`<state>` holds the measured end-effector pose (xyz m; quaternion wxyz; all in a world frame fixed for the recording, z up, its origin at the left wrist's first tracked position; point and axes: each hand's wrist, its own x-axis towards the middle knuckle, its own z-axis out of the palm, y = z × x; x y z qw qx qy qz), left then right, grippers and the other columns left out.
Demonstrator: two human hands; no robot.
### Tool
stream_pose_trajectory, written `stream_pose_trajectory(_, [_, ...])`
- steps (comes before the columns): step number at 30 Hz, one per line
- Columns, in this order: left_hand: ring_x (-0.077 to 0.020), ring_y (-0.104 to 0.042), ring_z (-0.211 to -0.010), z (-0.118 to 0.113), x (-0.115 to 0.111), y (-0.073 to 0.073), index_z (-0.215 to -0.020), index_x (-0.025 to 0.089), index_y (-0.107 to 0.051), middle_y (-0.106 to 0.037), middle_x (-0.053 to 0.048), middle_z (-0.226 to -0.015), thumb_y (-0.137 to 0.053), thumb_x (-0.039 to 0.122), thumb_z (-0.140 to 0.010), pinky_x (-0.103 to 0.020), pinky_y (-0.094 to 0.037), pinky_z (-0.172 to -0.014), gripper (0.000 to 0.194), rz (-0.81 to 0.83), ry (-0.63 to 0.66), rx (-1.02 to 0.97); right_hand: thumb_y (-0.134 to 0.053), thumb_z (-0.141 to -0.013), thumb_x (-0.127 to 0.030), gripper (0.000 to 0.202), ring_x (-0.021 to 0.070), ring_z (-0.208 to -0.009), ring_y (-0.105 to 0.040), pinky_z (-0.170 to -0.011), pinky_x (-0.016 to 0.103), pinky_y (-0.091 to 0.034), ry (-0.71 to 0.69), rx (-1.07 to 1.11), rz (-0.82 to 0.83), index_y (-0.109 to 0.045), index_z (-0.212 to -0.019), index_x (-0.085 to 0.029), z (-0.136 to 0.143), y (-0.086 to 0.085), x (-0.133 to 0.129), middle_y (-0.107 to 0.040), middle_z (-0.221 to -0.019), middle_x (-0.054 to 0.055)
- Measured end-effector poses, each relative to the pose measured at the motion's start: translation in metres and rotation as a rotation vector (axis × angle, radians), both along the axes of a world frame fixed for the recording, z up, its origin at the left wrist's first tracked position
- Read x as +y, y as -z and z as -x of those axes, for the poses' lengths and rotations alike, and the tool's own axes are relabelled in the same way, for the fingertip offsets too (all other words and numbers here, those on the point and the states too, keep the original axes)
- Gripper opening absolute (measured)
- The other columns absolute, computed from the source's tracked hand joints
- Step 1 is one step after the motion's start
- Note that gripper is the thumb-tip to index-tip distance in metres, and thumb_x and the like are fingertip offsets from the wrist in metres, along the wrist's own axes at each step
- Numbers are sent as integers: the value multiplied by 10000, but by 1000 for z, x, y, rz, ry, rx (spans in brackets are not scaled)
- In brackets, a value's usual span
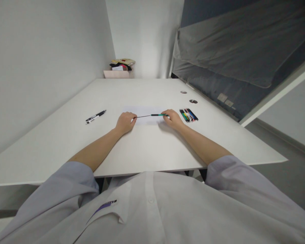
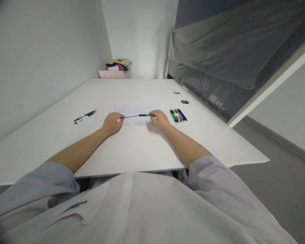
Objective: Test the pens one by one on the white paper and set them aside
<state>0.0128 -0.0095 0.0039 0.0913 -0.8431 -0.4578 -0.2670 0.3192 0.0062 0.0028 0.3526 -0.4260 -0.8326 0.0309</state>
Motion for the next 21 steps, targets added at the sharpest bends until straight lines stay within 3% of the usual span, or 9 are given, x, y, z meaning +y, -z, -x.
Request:
stream_pose_trajectory(7, [-267, -659, -880, 2, 2, 1, -973, 188, -733, -753, -104, -918, -471, 285, -910, -432, -489, -835, 286, 28, -20, 34, -506, -827, -143, 300, 263, -883, -623, -833, 372, -479, 217, -20, 92, -736, -1020, -156, 1, 13, 14, -738, -939, 116])
stream_pose_trajectory(21, [-263, -663, -897, -12, -5, -2, -963, 175, -740, -742, -108, -935, -467, 271, -922, -423, -496, -843, 293, 85, 35, 99, -561, -878, -172, 265, 239, -887, -623, -876, 365, -474, 157, -172, 103, -796, -1000, -165, 13, 26, 20, -707, -962, 130])
